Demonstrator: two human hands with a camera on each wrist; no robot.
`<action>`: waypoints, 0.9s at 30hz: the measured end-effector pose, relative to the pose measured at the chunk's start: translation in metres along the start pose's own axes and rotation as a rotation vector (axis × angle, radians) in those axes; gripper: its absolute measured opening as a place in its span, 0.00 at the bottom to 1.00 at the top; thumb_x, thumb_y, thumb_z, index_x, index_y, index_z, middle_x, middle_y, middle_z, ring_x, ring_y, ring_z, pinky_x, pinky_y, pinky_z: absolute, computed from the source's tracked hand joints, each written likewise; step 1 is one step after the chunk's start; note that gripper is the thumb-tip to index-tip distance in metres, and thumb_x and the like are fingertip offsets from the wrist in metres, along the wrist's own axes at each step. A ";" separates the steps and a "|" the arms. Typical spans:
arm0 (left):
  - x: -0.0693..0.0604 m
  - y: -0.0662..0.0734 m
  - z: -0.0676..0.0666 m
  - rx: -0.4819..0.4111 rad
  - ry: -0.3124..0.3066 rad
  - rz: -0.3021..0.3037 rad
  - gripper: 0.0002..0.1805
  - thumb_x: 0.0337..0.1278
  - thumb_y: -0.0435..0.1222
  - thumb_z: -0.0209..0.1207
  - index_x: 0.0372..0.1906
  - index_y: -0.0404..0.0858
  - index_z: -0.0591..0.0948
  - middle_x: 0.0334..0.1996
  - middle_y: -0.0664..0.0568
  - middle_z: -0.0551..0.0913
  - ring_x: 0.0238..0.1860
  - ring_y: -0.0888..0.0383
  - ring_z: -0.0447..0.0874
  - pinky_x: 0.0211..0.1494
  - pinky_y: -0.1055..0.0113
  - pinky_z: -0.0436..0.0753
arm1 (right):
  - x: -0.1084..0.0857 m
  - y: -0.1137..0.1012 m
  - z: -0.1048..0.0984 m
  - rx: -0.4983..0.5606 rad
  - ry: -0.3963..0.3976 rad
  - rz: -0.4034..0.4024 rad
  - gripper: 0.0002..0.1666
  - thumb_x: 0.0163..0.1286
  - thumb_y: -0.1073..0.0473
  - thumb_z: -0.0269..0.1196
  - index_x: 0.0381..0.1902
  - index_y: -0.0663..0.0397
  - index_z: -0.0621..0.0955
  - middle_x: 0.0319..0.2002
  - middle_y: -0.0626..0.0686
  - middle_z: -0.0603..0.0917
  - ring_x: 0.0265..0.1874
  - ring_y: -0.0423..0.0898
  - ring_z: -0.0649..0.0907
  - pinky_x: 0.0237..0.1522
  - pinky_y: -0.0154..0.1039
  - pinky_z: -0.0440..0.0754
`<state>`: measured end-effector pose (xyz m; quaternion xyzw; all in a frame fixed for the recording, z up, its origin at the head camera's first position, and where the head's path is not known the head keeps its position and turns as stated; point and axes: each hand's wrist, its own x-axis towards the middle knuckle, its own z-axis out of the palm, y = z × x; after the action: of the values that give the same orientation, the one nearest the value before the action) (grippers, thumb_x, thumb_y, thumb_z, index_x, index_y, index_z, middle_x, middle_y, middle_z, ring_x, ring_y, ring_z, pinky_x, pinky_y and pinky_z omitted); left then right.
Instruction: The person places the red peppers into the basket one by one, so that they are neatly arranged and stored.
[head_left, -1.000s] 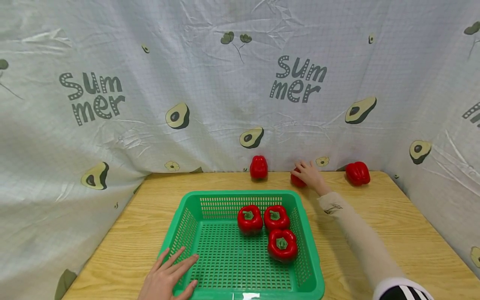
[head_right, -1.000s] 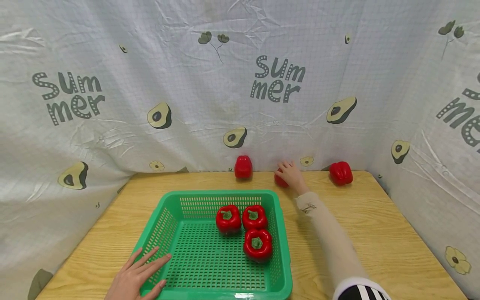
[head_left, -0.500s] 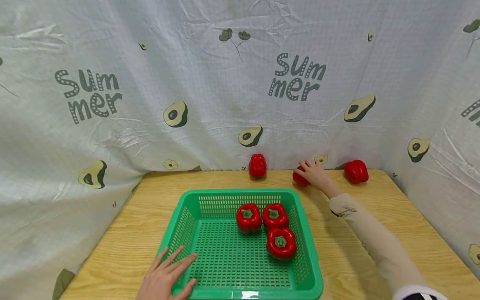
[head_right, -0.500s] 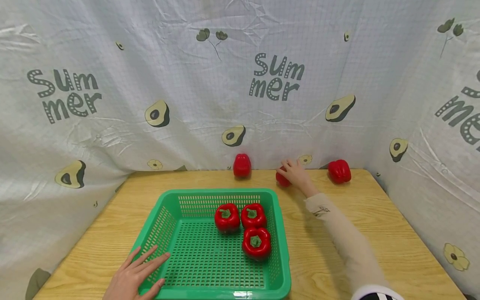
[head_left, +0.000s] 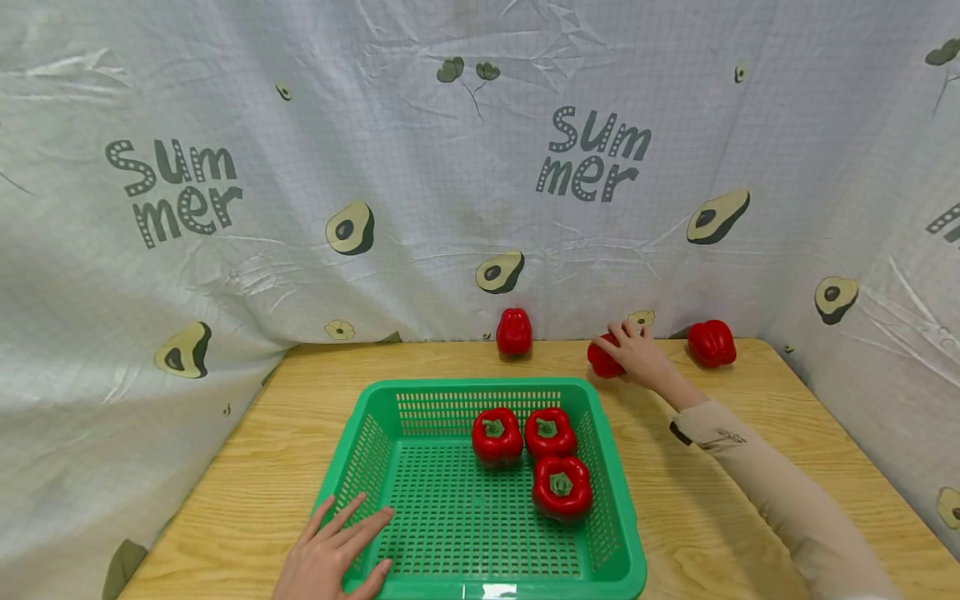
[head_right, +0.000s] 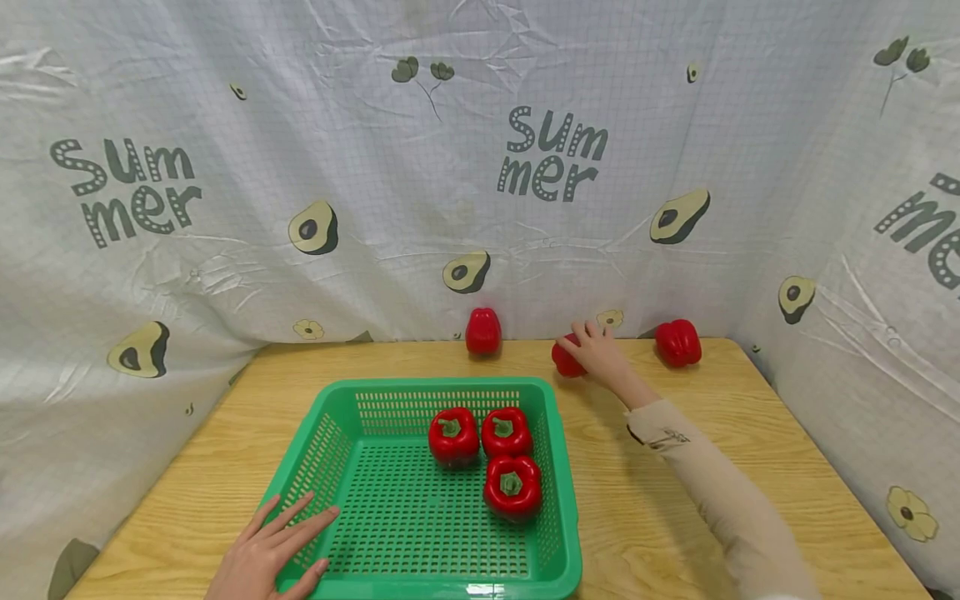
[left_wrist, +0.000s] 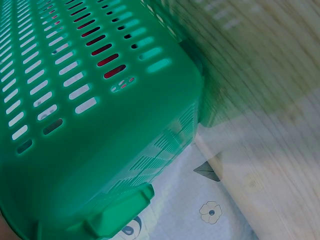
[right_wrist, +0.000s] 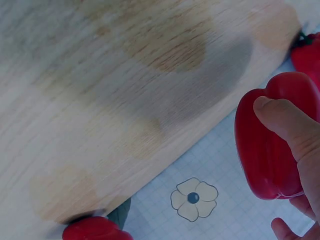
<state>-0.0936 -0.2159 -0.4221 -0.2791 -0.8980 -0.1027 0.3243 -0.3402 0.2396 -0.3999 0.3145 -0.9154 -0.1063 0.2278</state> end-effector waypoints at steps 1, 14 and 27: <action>0.000 0.000 0.000 0.001 -0.001 -0.002 0.25 0.33 0.51 0.66 0.43 0.48 0.82 0.36 0.61 0.85 0.44 0.53 0.81 0.70 0.79 0.36 | -0.001 0.000 -0.001 0.007 0.002 0.013 0.45 0.33 0.56 0.77 0.54 0.51 0.72 0.47 0.63 0.71 0.45 0.60 0.69 0.37 0.60 0.74; -0.001 0.000 -0.001 0.023 -0.009 -0.011 0.24 0.35 0.53 0.64 0.44 0.50 0.82 0.37 0.63 0.85 0.45 0.55 0.80 0.70 0.79 0.37 | -0.025 -0.009 -0.017 0.131 0.000 0.113 0.49 0.34 0.49 0.75 0.53 0.59 0.67 0.47 0.59 0.74 0.43 0.58 0.68 0.35 0.57 0.71; 0.000 0.000 -0.001 0.005 0.007 0.001 0.23 0.40 0.54 0.61 0.43 0.49 0.82 0.36 0.62 0.85 0.43 0.54 0.82 0.70 0.79 0.37 | -0.035 -0.024 -0.033 0.201 0.054 0.084 0.46 0.39 0.48 0.72 0.58 0.44 0.67 0.48 0.58 0.72 0.45 0.59 0.70 0.34 0.51 0.68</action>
<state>-0.0924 -0.2163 -0.4212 -0.2783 -0.8971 -0.1015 0.3279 -0.2876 0.2408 -0.3917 0.2997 -0.9273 0.0042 0.2242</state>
